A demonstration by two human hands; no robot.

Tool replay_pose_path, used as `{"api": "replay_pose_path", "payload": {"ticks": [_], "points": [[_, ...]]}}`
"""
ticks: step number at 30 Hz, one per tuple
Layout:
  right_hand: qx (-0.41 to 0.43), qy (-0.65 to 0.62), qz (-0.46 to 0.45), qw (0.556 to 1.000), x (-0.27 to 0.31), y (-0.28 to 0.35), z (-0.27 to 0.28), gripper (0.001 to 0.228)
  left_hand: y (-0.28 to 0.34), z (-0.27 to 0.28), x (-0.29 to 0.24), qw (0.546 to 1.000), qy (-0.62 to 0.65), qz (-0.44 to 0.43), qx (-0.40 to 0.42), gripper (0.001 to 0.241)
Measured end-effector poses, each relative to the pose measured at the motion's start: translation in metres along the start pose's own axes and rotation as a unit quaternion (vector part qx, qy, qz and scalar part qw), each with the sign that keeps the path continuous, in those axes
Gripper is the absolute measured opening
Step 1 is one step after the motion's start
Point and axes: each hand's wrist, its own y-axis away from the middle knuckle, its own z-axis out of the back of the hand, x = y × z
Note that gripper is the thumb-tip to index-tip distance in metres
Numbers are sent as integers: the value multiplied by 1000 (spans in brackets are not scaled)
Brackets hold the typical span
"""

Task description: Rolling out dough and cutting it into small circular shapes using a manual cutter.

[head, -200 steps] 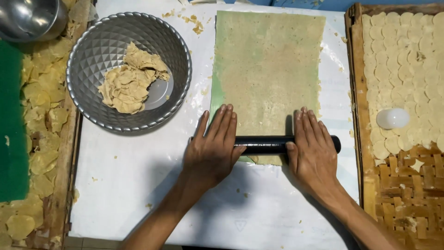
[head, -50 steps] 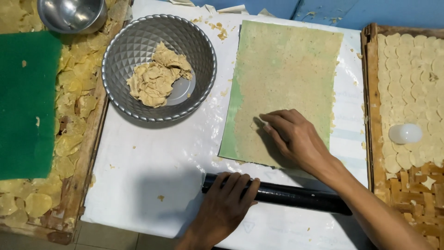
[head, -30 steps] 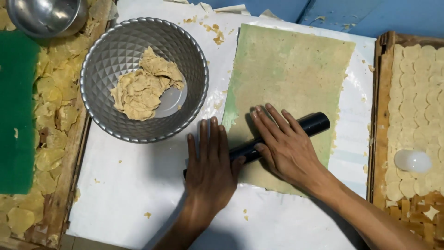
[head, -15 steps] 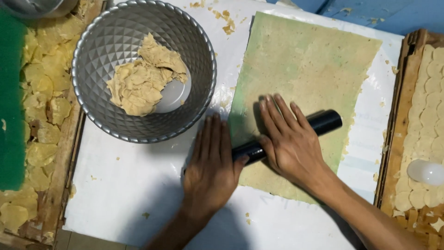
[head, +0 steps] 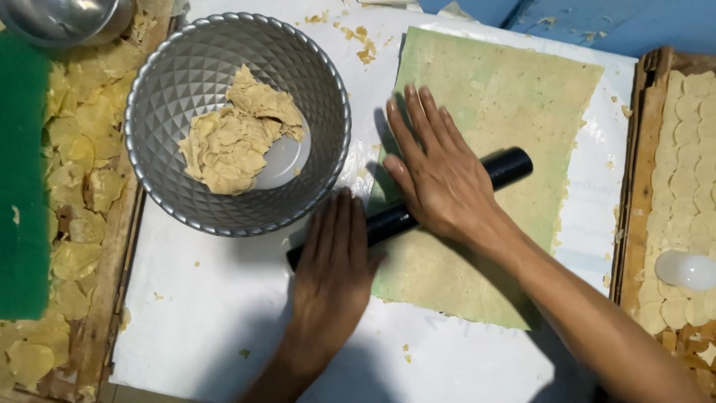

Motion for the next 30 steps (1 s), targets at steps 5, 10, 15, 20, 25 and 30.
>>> {"api": "replay_pose_path", "payload": {"ticks": [5, 10, 15, 20, 25, 30], "points": [[-41, 32, -8, 999, 0, 12, -9, 62, 8, 1, -3, 1000, -21, -5, 19, 78], [-55, -15, -45, 997, -6, -35, -10, 65, 2, -6, 10, 997, -69, 28, -26, 71], [-133, -65, -45, 988, -27, -78, -9, 64, 2, -15, 19, 996, -37, 40, -75, 67], [-74, 5, 66, 995, -62, -106, 6, 46, 9, -1, 17, 996, 0, 71, -60, 71], [37, -11, 51, 998, -62, -104, 28, 49, 48, 24, 10, 991, 101, 75, -43, 57], [107, -16, 0, 994, -45, -78, 47, 60, 102, 12, -11, 925, 301, 213, 95, 65]]}}
